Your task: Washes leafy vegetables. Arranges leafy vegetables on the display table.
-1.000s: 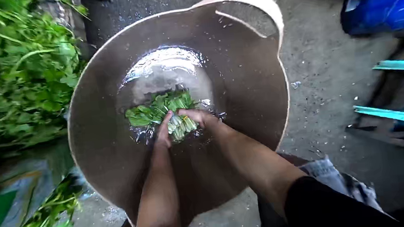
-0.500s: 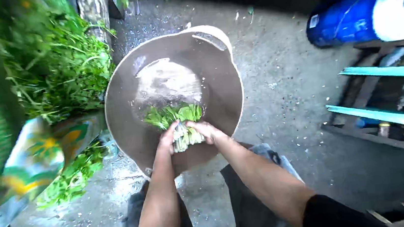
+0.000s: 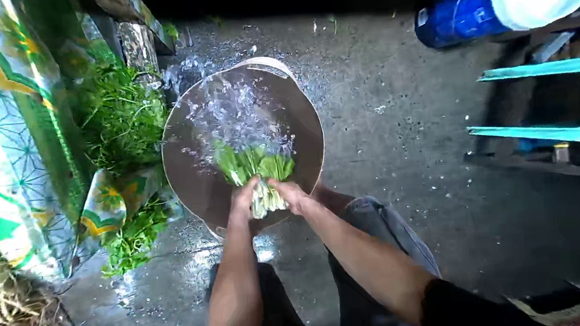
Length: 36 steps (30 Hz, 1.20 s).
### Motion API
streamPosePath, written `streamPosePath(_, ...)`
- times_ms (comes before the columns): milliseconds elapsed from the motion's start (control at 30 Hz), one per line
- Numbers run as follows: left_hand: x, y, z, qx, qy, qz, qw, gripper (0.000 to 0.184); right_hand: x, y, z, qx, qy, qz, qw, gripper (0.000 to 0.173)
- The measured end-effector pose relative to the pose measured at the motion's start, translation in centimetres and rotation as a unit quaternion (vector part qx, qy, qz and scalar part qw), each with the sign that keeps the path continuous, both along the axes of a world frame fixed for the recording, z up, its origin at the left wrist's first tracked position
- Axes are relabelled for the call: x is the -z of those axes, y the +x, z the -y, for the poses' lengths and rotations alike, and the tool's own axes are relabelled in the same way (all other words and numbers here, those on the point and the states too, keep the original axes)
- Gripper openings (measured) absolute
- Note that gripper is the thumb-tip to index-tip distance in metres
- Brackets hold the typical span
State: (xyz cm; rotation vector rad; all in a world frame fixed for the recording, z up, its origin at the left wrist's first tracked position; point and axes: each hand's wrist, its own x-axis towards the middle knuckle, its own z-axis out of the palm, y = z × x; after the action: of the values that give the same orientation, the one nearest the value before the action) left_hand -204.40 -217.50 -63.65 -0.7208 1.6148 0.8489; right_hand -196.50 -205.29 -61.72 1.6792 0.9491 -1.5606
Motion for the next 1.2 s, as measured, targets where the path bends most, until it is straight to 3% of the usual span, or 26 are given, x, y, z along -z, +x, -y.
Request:
streamPosePath(67,3.1,-0.7,-0.5,0.014,-0.022,0.041,0.999,0.068,2.2,-0.9,-0.3,-0.021,0.012,0.031,0.999,0.071)
streamPosePath(100,2.7,-1.3,-1.4,0.011,-0.019,0.035,0.999,0.068,2.0,-1.4,-1.1,-0.023,0.022,0.023,0.999,0.071)
streamPosePath(200,-3.1,-0.7,-0.6,-0.024,-0.029,-0.019,0.999,0.074,-2.6,-0.7,-0.3,-0.021,0.040,-0.027,0.999,0.059)
streamPosePath(300,-4.0,-2.3,-1.1,-0.064,0.028,-0.105,0.992,0.070,-4.3,-3.1,-0.5,-0.049,0.122,-0.113,0.985,0.059)
streamPosePath(433,-1.9,0.5,1.3,-0.041,-0.003,0.023,0.999,0.067,-3.2,-1.8,0.3,-0.103,0.042,0.010,0.994,0.069)
streamPosePath(500,-2.9,1.1,1.4,-0.055,0.013,0.040,0.998,0.069,-5.0,-1.7,0.1,-0.130,0.062,0.010,0.990,0.070)
streamPosePath(633,-9.8,1.5,1.5,-0.072,0.091,-0.020,0.993,0.067,-12.0,0.3,1.4,-0.083,0.163,-0.063,0.981,0.061)
streamPosePath(733,-18.4,-0.3,2.9,-0.015,0.130,-0.065,0.989,0.075,-20.0,1.3,4.2,-0.011,0.226,-0.168,0.959,0.050)
streamPosePath(900,-33.4,-5.3,8.5,0.081,0.202,-0.202,0.955,0.095,-32.5,-0.3,10.2,0.055,0.257,-0.324,0.909,0.056)
streamPosePath(1100,-45.1,-11.9,20.5,0.023,0.221,-0.344,0.912,0.108,-39.6,-7.8,19.3,0.039,0.218,-0.483,0.847,0.085)
streamPosePath(1200,-48.5,-14.0,27.4,0.025,0.174,-0.385,0.906,0.115,-41.6,-11.5,24.5,0.002,0.165,-0.533,0.830,0.084)
